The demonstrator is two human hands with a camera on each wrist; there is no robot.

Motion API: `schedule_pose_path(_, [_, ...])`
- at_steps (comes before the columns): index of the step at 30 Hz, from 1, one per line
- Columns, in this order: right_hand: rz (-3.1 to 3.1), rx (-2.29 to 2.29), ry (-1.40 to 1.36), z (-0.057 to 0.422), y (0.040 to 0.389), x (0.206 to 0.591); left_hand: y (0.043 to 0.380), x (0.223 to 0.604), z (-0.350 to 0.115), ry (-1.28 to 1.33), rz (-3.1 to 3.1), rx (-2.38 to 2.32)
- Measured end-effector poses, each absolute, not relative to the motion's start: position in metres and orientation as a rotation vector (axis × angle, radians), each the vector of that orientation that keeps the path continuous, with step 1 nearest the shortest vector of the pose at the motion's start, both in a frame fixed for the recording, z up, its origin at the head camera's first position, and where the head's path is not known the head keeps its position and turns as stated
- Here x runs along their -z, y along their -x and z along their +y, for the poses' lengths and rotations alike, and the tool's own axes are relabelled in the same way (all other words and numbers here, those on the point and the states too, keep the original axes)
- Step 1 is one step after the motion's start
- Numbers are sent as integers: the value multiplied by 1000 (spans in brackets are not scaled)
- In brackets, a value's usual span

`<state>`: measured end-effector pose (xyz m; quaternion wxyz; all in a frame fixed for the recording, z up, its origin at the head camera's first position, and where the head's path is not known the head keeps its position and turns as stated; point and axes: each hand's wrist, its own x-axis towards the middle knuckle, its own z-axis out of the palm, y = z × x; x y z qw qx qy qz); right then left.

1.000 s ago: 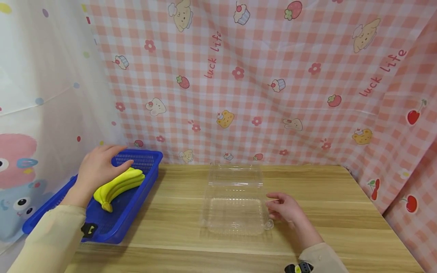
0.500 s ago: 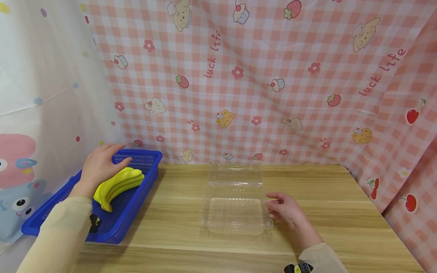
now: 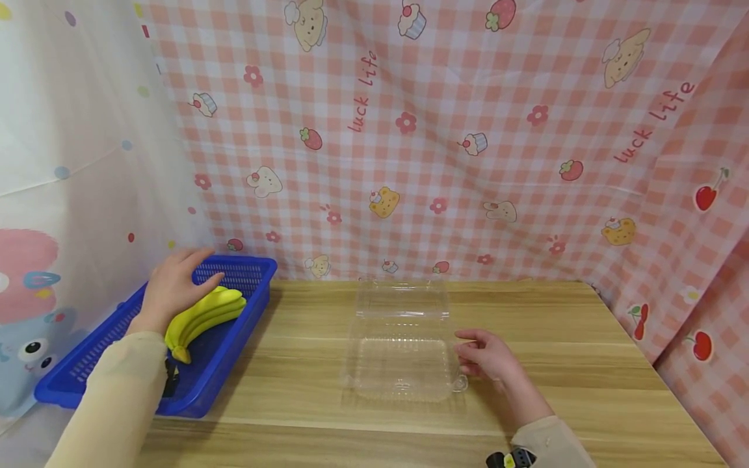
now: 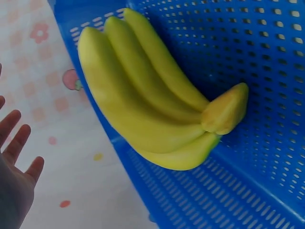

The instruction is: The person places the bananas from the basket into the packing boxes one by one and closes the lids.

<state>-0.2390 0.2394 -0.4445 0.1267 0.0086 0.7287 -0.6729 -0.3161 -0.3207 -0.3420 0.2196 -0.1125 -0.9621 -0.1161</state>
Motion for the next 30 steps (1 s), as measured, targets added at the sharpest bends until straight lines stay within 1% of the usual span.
schedule_pose_path(9, [2104,1977,-24,239,240,446,324,357,-330,271,-2744,297])
schedule_pose_path(30, [2120,1977,-17,239,238,446,324,379,-334,143,-2949,381])
